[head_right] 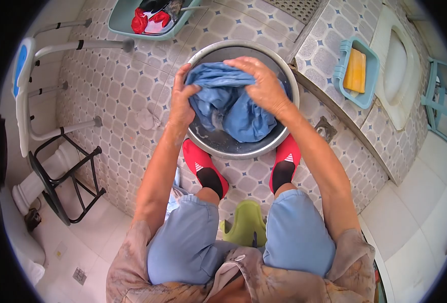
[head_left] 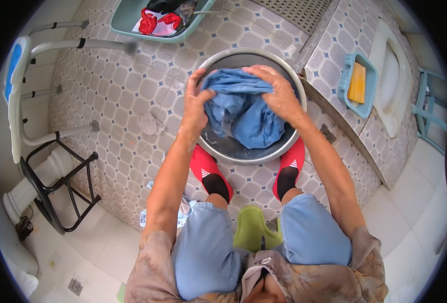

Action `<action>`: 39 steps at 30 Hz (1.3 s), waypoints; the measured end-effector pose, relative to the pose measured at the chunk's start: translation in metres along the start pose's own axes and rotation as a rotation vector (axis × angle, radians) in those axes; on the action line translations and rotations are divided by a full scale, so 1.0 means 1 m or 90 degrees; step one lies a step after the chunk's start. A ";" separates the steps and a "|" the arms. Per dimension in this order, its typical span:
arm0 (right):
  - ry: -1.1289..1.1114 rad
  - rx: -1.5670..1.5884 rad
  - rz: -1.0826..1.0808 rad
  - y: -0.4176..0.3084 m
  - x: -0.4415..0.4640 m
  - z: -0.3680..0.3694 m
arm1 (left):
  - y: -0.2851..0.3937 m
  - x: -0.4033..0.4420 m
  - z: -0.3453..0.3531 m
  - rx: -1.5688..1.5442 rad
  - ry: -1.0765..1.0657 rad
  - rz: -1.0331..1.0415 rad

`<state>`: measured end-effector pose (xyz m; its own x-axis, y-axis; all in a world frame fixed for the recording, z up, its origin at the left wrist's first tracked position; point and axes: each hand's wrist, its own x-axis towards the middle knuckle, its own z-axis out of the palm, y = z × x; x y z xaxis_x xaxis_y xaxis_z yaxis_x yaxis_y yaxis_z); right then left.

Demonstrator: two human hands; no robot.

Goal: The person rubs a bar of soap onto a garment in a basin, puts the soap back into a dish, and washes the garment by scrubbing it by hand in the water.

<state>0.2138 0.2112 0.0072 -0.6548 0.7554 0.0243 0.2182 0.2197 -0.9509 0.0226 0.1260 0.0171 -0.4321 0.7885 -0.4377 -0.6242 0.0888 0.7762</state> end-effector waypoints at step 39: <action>-0.109 -0.166 0.072 -0.042 0.006 -0.003 | 0.024 0.009 0.011 0.309 -0.336 -0.032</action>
<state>0.2032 0.2079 0.0477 -0.7233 0.6739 -0.1510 0.4602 0.3073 -0.8329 0.0107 0.1424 0.0370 0.0385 0.9546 -0.2952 -0.2215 0.2963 0.9291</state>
